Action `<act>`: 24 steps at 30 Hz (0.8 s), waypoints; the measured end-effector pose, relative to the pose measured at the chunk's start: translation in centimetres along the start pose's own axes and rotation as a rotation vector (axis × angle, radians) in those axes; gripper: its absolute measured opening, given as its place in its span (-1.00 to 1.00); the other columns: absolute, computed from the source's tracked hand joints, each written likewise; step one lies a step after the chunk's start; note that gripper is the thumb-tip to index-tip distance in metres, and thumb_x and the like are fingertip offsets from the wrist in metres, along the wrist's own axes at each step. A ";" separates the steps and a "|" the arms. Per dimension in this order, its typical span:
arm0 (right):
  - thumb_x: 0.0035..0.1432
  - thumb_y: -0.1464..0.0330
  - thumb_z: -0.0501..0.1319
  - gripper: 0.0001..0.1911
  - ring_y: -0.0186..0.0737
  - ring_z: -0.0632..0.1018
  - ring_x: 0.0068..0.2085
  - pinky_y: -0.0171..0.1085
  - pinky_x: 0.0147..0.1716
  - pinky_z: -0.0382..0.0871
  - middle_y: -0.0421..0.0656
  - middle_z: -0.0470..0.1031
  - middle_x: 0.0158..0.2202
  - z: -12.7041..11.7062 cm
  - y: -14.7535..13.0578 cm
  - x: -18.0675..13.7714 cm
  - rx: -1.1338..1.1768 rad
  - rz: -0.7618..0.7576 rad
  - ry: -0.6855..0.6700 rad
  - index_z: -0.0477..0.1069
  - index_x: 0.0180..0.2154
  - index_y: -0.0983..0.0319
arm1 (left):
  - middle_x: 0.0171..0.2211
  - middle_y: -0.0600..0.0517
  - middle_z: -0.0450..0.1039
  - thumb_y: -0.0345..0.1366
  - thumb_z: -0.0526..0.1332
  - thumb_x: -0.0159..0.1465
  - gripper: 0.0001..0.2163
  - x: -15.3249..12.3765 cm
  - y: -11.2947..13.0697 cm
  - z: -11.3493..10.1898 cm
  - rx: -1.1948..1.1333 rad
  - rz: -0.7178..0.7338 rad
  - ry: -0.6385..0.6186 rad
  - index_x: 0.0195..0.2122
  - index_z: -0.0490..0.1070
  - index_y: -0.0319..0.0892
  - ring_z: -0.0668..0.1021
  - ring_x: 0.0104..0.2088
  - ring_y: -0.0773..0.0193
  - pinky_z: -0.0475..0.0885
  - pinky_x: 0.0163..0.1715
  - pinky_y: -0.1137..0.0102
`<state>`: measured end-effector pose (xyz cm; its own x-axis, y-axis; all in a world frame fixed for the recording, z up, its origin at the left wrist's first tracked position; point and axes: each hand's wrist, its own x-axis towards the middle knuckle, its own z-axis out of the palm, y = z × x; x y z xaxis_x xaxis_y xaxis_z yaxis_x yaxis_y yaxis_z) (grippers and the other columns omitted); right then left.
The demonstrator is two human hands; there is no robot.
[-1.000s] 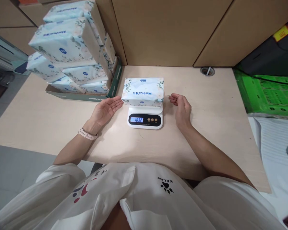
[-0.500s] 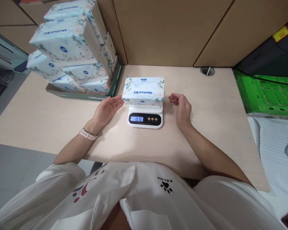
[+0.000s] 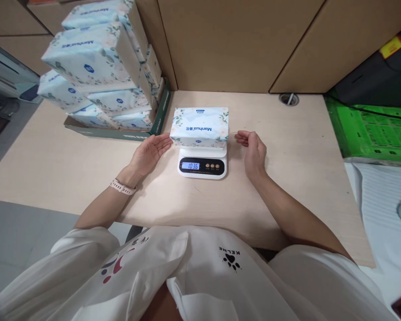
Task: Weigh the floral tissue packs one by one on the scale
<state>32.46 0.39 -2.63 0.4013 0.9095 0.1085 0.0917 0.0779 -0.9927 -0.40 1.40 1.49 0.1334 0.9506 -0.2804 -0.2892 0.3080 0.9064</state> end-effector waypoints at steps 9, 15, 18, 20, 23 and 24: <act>0.43 -0.18 0.01 -0.34 0.09 0.67 0.01 0.22 0.19 0.50 0.01 0.70 -0.15 -0.1 0.5 0.1 -0.064 -0.043 0.000 0.58 -0.39 0.12 | 0.24 -0.17 0.61 -0.09 0.18 0.43 -0.63 0.1 -0.1 0.0 0.007 -0.001 -0.001 0.00 0.65 -0.23 0.55 0.36 0.05 0.27 0.53 0.17; 0.38 -0.24 0.04 -0.33 0.02 0.68 -0.05 0.15 0.16 0.53 -0.08 0.67 -0.23 0.0 0.5 0.2 -0.037 -0.021 0.021 0.58 -0.42 0.09 | 0.23 -0.18 0.61 -0.08 0.21 0.42 -0.63 0.1 -0.1 -0.1 0.004 0.006 -0.007 0.00 0.65 -0.25 0.56 0.35 0.04 0.28 0.52 0.17; 0.39 -0.22 0.04 -0.33 -0.03 0.67 -0.11 0.12 0.17 0.51 -0.10 0.67 -0.26 0.0 0.4 0.2 -0.028 -0.019 0.030 0.59 -0.42 0.10 | 0.22 -0.18 0.62 -0.08 0.20 0.42 -0.63 0.2 -0.2 -0.2 -0.002 0.003 -0.005 -0.01 0.65 -0.24 0.57 0.34 0.05 0.28 0.51 0.17; 0.41 -0.21 0.03 -0.33 -0.06 0.67 -0.13 0.09 0.15 0.52 -0.11 0.67 -0.27 0.0 0.4 0.2 -0.030 -0.023 0.032 0.59 -0.42 0.10 | 0.21 -0.16 0.63 -0.08 0.20 0.43 -0.64 0.2 -0.3 -0.3 -0.006 0.004 -0.007 -0.02 0.66 -0.22 0.57 0.33 0.06 0.28 0.51 0.17; 0.42 -0.18 0.02 -0.33 -0.10 0.65 -0.15 0.01 0.08 0.52 -0.08 0.68 -0.26 0.0 0.4 0.1 -0.036 -0.026 0.032 0.59 -0.40 0.14 | 0.20 -0.15 0.64 -0.08 0.21 0.42 -0.65 0.3 -0.4 -0.3 -0.010 0.012 -0.017 -0.03 0.66 -0.22 0.58 0.32 0.06 0.29 0.51 0.17; 0.42 -0.16 0.03 -0.34 -0.10 0.65 -0.16 -0.01 0.06 0.52 -0.06 0.68 -0.25 0.0 0.4 0.1 -0.040 -0.030 0.031 0.60 -0.39 0.15 | 0.20 -0.16 0.63 -0.07 0.21 0.42 -0.65 0.3 -0.4 -0.4 -0.009 0.015 -0.019 -0.03 0.66 -0.22 0.58 0.32 0.05 0.28 0.51 0.16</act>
<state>32.51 0.52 -2.97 0.4261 0.8937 0.1405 0.1403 0.0881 -0.9862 -0.60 1.56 0.98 0.1467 0.9542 -0.2607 -0.2995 0.2941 0.9076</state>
